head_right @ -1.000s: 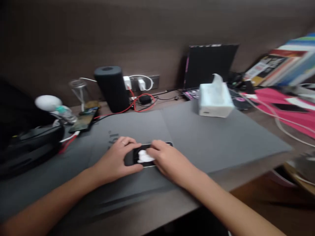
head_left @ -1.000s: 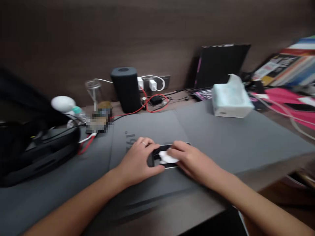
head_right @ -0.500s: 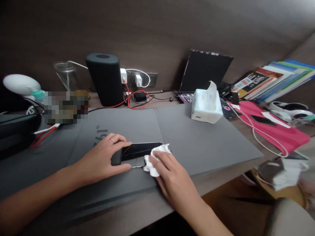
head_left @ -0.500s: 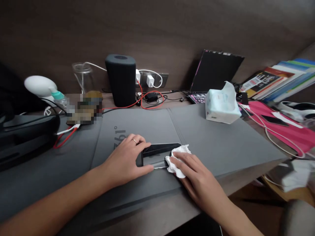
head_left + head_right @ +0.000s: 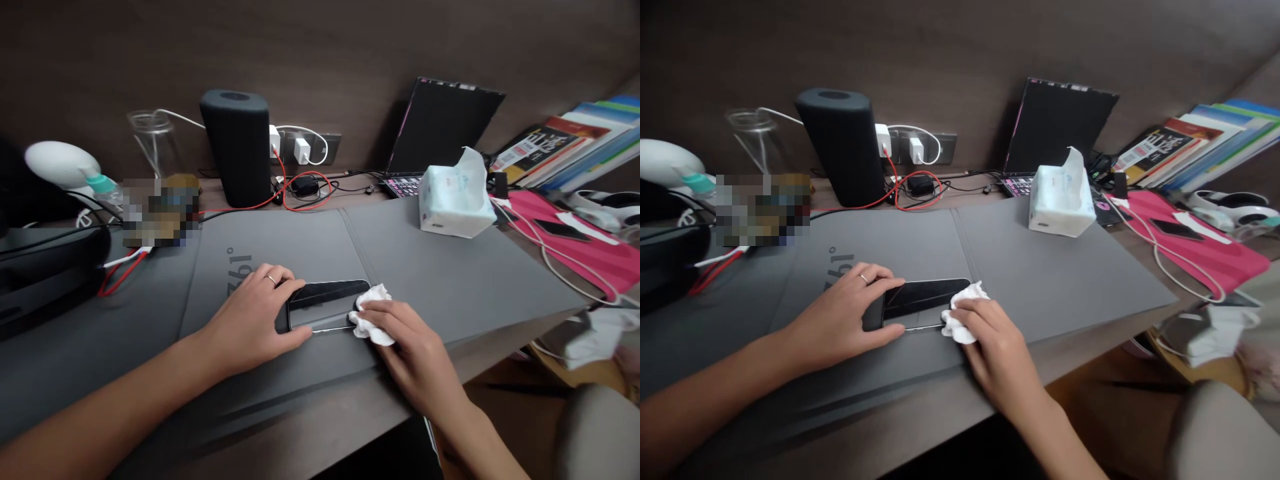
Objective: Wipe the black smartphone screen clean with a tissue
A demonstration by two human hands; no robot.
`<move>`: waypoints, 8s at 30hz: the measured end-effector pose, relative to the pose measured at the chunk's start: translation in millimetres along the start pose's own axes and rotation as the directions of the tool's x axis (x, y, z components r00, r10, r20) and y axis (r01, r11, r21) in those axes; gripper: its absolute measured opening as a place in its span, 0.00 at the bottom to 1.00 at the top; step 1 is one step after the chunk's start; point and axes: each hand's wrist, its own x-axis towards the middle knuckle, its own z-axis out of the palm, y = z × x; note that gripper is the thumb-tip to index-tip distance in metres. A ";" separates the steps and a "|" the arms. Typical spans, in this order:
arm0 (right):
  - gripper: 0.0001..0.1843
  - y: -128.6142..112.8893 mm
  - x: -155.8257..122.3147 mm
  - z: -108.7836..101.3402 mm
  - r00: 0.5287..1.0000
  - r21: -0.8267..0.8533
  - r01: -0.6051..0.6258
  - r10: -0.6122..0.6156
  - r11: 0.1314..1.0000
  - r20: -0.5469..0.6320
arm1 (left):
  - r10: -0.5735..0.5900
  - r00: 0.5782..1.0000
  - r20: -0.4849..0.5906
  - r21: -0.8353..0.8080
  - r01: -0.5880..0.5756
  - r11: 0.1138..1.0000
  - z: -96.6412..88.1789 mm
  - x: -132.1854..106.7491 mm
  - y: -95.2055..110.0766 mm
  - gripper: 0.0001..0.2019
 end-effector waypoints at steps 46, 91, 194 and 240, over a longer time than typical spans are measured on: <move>0.16 -28.6 64.1 13.9 0.966 0.183 0.071 -0.113 0.981 0.233 | 0.033 0.999 0.023 0.011 -0.033 0.999 -3.4 2.6 -2.4 0.22; 0.15 5.9 32.0 -20.3 0.988 -0.086 0.039 -0.025 0.996 0.154 | 0.002 0.999 0.036 -0.002 -0.002 1.000 -5.3 3.0 -5.2 0.28; 0.26 -15.9 2.3 7.7 0.990 -0.193 -0.045 0.070 0.980 0.125 | 0.044 0.999 -0.006 0.053 -0.043 0.998 1.5 -1.3 -7.0 0.27; 0.30 0.3 21.3 -0.4 0.959 -0.043 0.145 -0.130 0.988 0.250 | -0.010 1.000 -0.023 0.014 0.010 1.000 -3.3 3.2 1.9 0.24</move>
